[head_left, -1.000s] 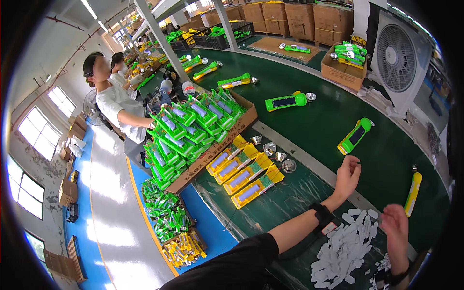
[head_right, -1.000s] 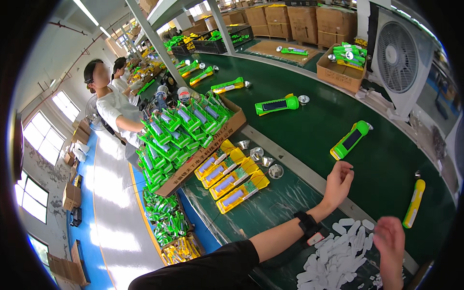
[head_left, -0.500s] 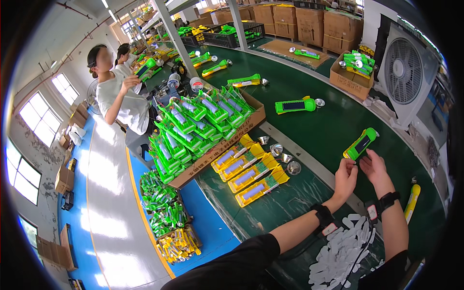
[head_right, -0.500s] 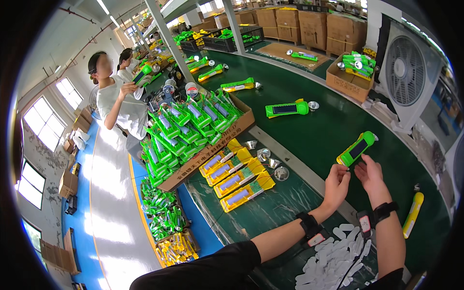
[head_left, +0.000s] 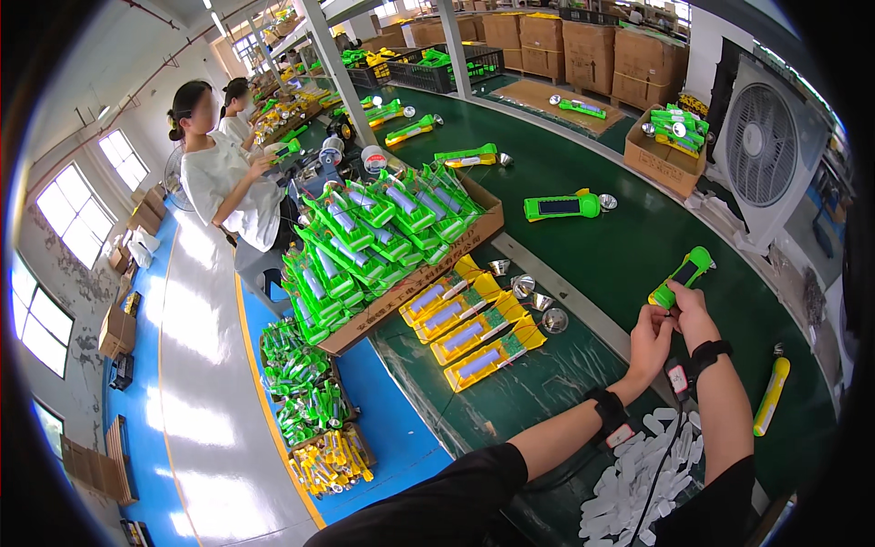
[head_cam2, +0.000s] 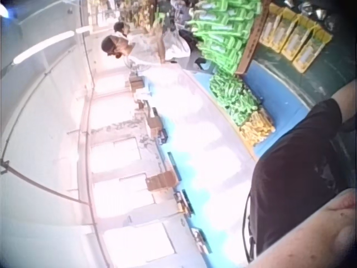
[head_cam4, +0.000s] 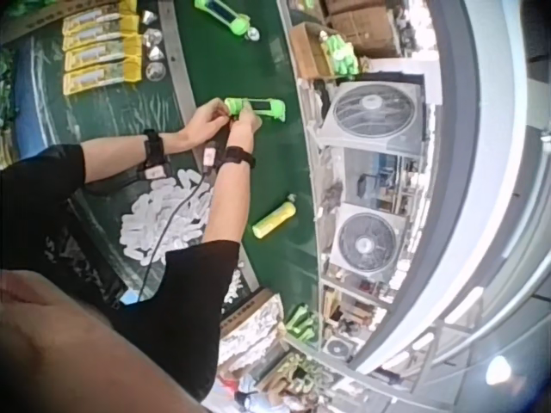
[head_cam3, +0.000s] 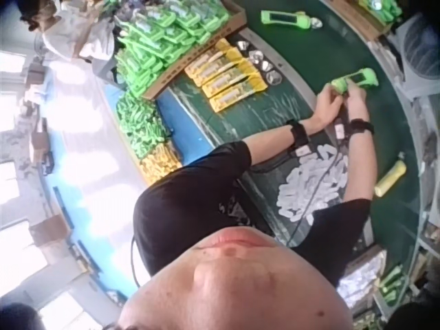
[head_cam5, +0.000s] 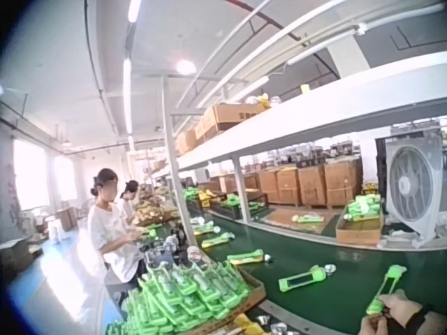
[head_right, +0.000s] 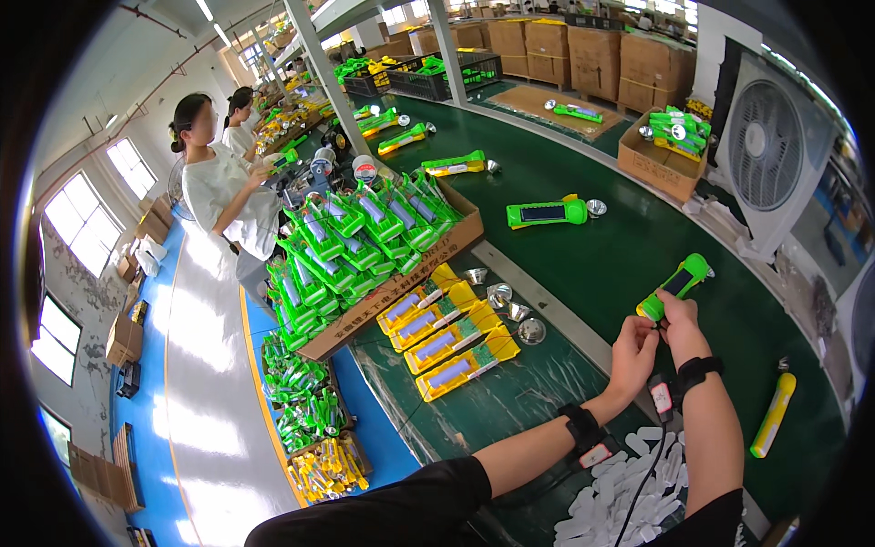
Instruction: Assemble small plastic covers and components onto flashlights on a factory conveyor belt.
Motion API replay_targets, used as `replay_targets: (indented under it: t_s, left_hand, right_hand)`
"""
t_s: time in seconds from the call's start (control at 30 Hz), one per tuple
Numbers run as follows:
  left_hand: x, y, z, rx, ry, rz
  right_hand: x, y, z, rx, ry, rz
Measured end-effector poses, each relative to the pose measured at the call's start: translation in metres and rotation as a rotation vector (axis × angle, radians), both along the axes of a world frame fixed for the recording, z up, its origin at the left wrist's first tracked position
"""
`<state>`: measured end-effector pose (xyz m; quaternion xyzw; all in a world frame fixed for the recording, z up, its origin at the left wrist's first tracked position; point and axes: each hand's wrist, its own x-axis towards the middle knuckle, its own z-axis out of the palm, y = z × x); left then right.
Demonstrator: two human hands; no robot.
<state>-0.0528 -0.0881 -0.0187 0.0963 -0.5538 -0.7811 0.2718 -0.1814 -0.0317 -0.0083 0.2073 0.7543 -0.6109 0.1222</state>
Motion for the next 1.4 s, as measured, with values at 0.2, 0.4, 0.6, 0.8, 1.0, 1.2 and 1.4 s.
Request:
replay_targets:
  t_s: [0.2,0.4,0.6,0.8,1.0,1.2,1.4]
  left_hand:
    - [0.005,0.005,0.000,-0.273,-0.078,0.176]
    - [0.006,-0.006,0.002,-0.176,-0.090,0.290]
    - [0.006,0.011,-0.006,0.502,-0.080,-0.559]
    - [0.012,0.005,0.006,0.708,-0.111,-0.838]
    - [0.008,0.009,0.003,0.594,-0.096,-0.755]
    - [0.007,0.007,-0.002,0.570,-0.082,-0.668]
    - [0.007,0.016,0.004,0.746,-0.058,-0.765]
  right_hand:
    - [0.006,0.034,0.003,-0.366,-0.060,0.107]
    - [0.073,0.050,0.063,-0.551,-0.093,0.244]
    - [0.140,0.063,0.057,-0.566,0.029,0.449]
    - [0.152,0.075,0.046,-0.619,0.003,0.356]
    - [0.154,0.080,0.043,-0.584,0.016,0.370]
    - [0.175,0.057,0.040,-0.204,0.308,0.255]
    - [0.178,0.071,0.032,-0.059,0.459,0.291]
